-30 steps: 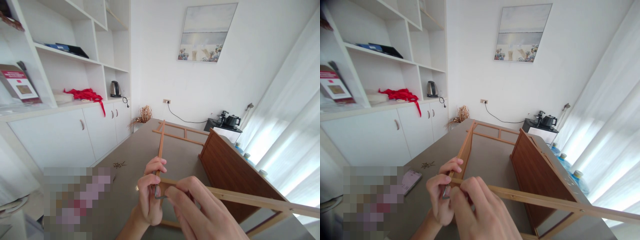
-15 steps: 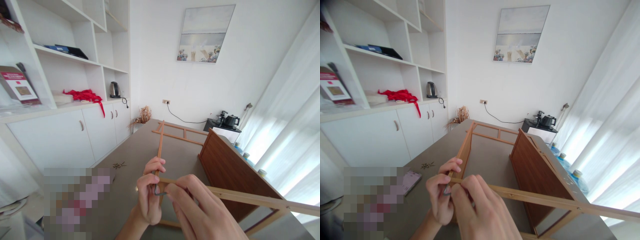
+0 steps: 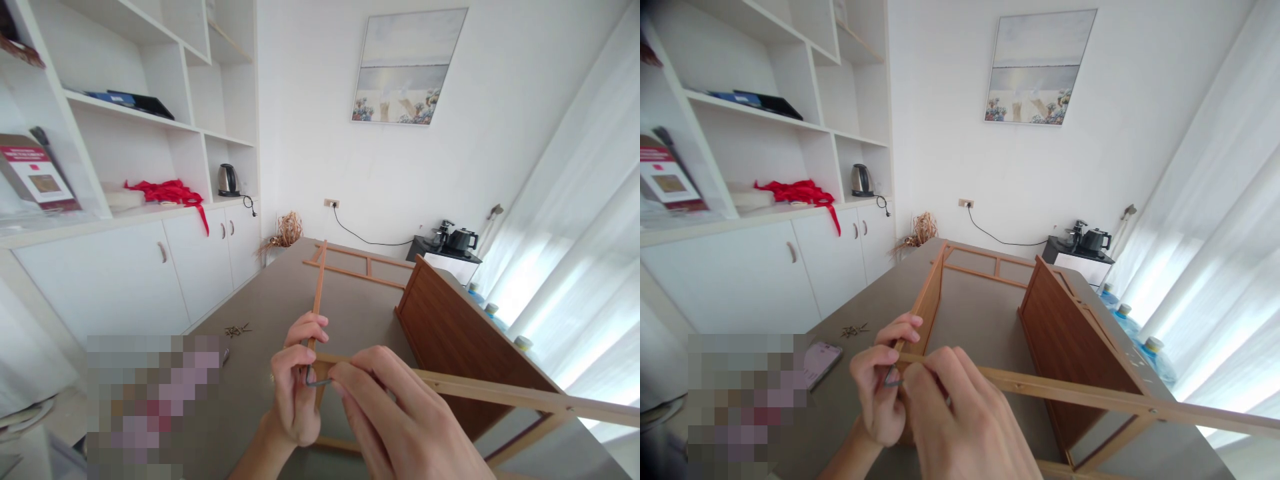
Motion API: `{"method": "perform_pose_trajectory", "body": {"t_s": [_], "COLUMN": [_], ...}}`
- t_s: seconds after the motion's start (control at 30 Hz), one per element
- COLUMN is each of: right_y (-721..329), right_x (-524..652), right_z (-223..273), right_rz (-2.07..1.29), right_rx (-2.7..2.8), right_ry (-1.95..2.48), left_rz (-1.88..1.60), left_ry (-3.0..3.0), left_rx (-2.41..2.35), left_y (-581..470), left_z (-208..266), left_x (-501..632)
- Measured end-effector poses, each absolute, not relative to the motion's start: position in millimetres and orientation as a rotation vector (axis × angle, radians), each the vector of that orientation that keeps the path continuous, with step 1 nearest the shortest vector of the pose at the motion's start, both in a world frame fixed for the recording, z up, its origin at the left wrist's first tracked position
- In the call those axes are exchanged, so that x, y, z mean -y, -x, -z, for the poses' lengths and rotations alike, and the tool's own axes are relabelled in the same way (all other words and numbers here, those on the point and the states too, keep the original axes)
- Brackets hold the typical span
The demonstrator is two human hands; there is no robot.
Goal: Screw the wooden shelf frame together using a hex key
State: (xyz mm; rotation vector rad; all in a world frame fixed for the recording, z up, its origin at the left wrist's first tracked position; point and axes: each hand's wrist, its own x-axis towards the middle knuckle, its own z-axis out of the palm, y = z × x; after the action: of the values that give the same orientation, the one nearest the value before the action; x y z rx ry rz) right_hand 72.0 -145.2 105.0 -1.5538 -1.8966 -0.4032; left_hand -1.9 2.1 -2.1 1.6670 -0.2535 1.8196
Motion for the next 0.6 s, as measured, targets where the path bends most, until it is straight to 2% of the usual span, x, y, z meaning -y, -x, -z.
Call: {"method": "perform_pose_trajectory", "body": {"t_s": [0.6], "right_y": [-69.7], "right_x": [145.9], "right_z": [-105.2], "right_rz": [0.369], "right_rx": [1.941], "right_ry": [1.601], "left_rz": [-1.832], "left_ry": [-1.642], "left_rx": [0.239], "left_y": [1.6], "left_z": [-0.2], "left_x": [0.3]}}
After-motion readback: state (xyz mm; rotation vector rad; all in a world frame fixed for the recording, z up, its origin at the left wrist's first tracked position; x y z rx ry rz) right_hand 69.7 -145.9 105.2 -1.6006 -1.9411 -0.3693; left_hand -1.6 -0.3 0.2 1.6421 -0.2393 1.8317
